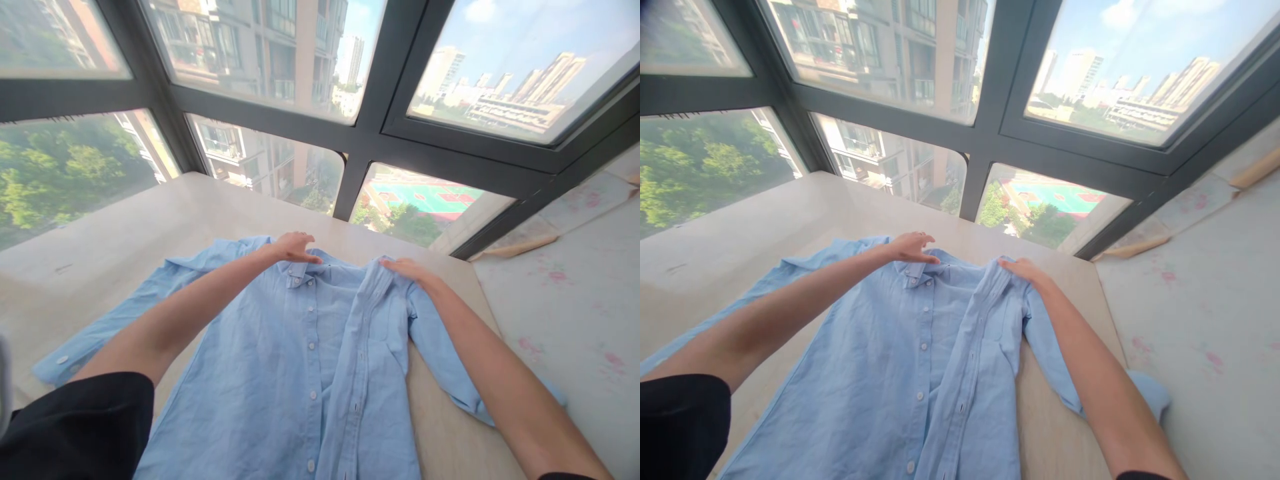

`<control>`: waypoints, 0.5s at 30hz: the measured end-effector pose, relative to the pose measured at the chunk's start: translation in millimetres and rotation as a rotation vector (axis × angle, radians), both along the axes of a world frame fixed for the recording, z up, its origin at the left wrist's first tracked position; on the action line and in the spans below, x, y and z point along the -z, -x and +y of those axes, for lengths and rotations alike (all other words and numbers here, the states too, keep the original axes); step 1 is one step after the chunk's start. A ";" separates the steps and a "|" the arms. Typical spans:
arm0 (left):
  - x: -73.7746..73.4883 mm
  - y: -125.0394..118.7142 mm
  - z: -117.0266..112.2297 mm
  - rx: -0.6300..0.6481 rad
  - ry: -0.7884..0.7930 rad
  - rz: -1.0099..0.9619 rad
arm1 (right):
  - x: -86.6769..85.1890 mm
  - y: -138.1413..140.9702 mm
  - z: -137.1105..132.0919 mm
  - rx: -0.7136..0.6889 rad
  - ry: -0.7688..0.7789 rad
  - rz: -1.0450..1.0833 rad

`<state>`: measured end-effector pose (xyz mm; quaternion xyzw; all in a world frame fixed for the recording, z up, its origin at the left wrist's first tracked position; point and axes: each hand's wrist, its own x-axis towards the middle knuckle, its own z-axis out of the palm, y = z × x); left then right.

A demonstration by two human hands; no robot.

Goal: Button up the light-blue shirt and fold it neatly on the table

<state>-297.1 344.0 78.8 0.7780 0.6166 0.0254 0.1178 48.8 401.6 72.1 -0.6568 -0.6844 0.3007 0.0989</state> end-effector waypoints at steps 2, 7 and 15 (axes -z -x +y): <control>-1.0 -12.0 -2.2 -0.044 0.094 0.111 | -0.4 6.8 -0.7 0.027 -0.020 -0.128; -18.9 2.4 -9.0 -0.169 0.036 0.026 | -28.5 9.7 -17.4 0.040 -0.404 0.091; -53.9 21.4 14.3 -0.637 -0.181 -0.647 | -63.0 79.9 -66.6 0.163 -0.837 0.336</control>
